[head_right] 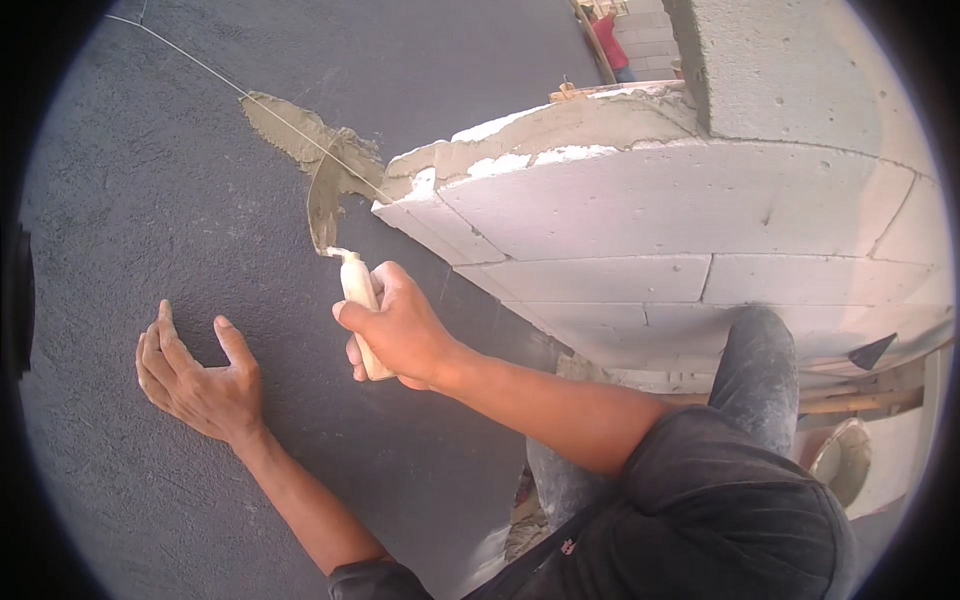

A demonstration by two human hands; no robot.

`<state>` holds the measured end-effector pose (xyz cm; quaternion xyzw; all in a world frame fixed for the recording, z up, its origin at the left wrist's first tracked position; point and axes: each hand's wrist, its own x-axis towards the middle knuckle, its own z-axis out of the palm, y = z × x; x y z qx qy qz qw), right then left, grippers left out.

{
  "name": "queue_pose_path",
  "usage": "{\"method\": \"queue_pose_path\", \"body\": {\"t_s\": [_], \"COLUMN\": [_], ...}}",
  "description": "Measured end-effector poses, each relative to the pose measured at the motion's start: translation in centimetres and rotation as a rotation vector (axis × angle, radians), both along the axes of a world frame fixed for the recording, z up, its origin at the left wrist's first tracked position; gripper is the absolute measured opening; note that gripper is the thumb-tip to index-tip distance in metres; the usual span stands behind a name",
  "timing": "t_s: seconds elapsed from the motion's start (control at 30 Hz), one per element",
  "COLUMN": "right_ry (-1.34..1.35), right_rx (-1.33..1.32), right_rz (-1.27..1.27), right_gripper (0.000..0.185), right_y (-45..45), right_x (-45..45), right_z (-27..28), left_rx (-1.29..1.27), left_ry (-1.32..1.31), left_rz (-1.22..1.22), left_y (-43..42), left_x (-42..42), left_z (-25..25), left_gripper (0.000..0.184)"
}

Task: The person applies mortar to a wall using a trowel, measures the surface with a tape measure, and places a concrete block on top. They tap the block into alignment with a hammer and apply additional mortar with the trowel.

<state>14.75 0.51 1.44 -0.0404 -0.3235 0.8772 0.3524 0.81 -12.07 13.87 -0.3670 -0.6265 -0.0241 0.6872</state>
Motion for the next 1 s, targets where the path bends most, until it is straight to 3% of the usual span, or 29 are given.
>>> {"method": "queue_pose_path", "body": {"t_s": [0.23, 0.3, 0.43, 0.6, 0.87, 1.0], "right_ry": [-0.01, 0.026, -0.017, -0.243, -0.535, -0.549], "right_rx": [-0.046, 0.099, 0.103, 0.045, 0.386, 0.362], "right_rz": [0.025, -0.008, -0.01, -0.03, -0.093, -0.092], "right_gripper": [0.034, 0.034, 0.034, 0.034, 0.023, 0.022], "right_y": [-0.9, -0.6, 0.2, 0.0, 1.3, 1.0], "right_x": [0.6, 0.4, -0.1, -0.5, -1.1, -1.5], "right_z": [-0.6, -0.4, -0.5, -4.4, -14.1, -17.6], "left_rx": [0.005, -0.001, 0.011, 0.013, 0.013, 0.025], "left_ry": [-0.007, -0.011, 0.011, -0.005, 0.027, 0.026], "left_rz": [-0.007, -0.004, -0.025, -0.015, 0.075, 0.048], "left_y": [0.1, 0.1, 0.3, 0.0, -0.8, -1.1], "left_x": [0.2, 0.3, 0.2, -0.3, -1.8, -2.6], "left_z": [0.0, -0.2, 0.0, 0.0, 0.1, 0.0], "left_gripper": [0.061, 0.06, 0.06, 0.06, 0.056, 0.056]}}
